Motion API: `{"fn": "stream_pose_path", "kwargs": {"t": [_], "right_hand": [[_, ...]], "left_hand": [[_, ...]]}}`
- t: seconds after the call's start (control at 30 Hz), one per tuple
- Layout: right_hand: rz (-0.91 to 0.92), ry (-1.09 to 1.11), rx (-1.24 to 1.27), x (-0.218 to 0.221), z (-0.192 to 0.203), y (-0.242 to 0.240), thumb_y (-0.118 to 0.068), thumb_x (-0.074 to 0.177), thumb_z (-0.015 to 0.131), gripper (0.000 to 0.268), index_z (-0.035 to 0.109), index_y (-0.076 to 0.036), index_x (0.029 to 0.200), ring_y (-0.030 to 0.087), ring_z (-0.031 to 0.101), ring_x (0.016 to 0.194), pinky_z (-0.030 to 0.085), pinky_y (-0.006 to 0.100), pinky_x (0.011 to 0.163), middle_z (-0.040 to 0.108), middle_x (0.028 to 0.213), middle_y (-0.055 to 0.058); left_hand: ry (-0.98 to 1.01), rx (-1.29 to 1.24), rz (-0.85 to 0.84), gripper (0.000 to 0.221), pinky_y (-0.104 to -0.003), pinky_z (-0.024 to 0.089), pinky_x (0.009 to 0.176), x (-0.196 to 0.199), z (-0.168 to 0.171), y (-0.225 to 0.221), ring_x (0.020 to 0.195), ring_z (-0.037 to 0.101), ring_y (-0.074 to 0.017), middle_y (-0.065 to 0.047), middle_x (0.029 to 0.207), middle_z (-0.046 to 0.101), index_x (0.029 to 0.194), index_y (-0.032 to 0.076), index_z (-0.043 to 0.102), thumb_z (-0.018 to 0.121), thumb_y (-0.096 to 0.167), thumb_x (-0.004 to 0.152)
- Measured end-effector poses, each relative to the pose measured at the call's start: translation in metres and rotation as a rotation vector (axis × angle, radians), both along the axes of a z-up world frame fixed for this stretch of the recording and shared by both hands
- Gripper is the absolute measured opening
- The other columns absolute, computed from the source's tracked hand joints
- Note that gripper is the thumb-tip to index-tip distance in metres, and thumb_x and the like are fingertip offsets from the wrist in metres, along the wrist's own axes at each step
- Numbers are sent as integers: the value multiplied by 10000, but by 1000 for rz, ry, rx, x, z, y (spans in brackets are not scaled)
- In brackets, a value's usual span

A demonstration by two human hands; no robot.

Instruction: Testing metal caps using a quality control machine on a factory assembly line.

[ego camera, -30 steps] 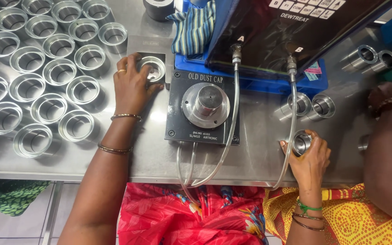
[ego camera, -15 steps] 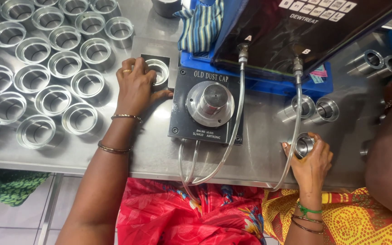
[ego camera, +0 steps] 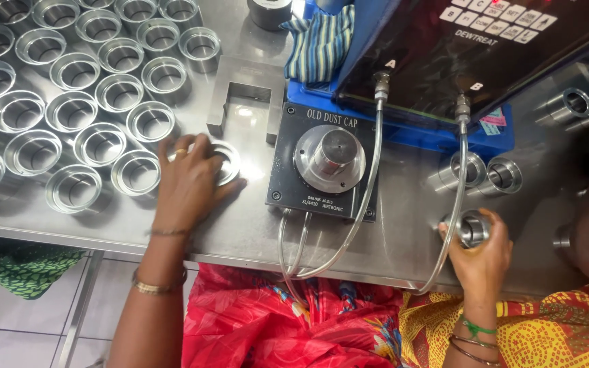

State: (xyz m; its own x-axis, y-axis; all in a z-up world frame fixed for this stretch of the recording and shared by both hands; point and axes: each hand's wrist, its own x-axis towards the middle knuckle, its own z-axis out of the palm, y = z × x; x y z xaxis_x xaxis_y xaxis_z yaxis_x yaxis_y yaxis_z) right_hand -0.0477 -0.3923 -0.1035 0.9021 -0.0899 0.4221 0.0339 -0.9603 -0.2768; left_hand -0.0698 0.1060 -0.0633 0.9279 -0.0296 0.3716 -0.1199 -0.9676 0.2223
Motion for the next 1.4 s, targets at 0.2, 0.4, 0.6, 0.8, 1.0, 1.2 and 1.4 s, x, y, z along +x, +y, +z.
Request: {"fn": "stream_pose_path", "kwargs": {"t": [0.2, 0.4, 0.6, 0.8, 1.0, 1.2, 1.4], "right_hand": [[52, 2, 1054, -8, 29, 17, -379, 858, 857, 723, 484, -136, 1428, 201, 584, 1098, 500, 340, 926, 580, 1253, 46], [563, -158, 843, -6, 108, 120, -356, 897, 872, 694, 476, -131, 1420, 176, 605, 1271, 543, 311, 1103, 560, 1335, 50], [701, -162, 235, 36, 145, 206, -374, 681, 954, 763, 614, -93, 1303, 279, 635, 1164, 470, 437, 1054, 681, 1261, 82], [690, -231, 35, 50, 132, 228, -514, 714, 918, 775, 621, -114, 1307, 286, 609, 1139, 357, 483, 1095, 680, 1272, 67], [728, -93, -28, 44, 123, 224, -577, 748, 837, 847, 591, -81, 1389, 325, 589, 1193, 321, 528, 1069, 629, 1321, 108], [477, -145, 372, 33, 146, 144, -512, 946, 763, 592, 628, -76, 1323, 228, 630, 1226, 507, 404, 1096, 654, 1322, 91], [169, -134, 149, 54, 31, 17, -349, 1109, 673, 398, 620, -52, 1369, 316, 571, 1209, 469, 505, 1076, 646, 1273, 124]], "left_hand": [[-87, 52, 220, 441, -582, 305, 1109, -36, -10, 29, 1266, 539, -327, -86, 1154, 637, 810, 93, 754, 812, 529, 774], [-168, 129, 358, 475, -525, 312, 1082, -27, -19, 29, 1244, 559, -300, -58, 1170, 643, 862, 127, 758, 810, 598, 827], [-204, 66, 437, 474, -481, 308, 1117, -28, -27, 39, 1278, 562, -268, -9, 1150, 660, 834, 157, 742, 820, 624, 820], [-184, 99, 482, 481, -502, 297, 1100, -28, -29, 49, 1245, 541, -280, -5, 1131, 661, 844, 189, 768, 826, 662, 782], [-237, 96, 504, 453, -495, 308, 1122, -32, -46, 82, 1243, 521, -285, -3, 1195, 658, 861, 190, 774, 810, 638, 799], [-218, 142, 548, 524, -504, 311, 1116, -36, -48, 109, 1159, 517, -270, -10, 1138, 617, 851, 173, 756, 862, 678, 760], [-330, -271, 317, 396, -495, 398, 1053, -6, -46, 69, 1233, 539, -337, -123, 1219, 596, 1032, 75, 694, 882, 396, 896]]}}
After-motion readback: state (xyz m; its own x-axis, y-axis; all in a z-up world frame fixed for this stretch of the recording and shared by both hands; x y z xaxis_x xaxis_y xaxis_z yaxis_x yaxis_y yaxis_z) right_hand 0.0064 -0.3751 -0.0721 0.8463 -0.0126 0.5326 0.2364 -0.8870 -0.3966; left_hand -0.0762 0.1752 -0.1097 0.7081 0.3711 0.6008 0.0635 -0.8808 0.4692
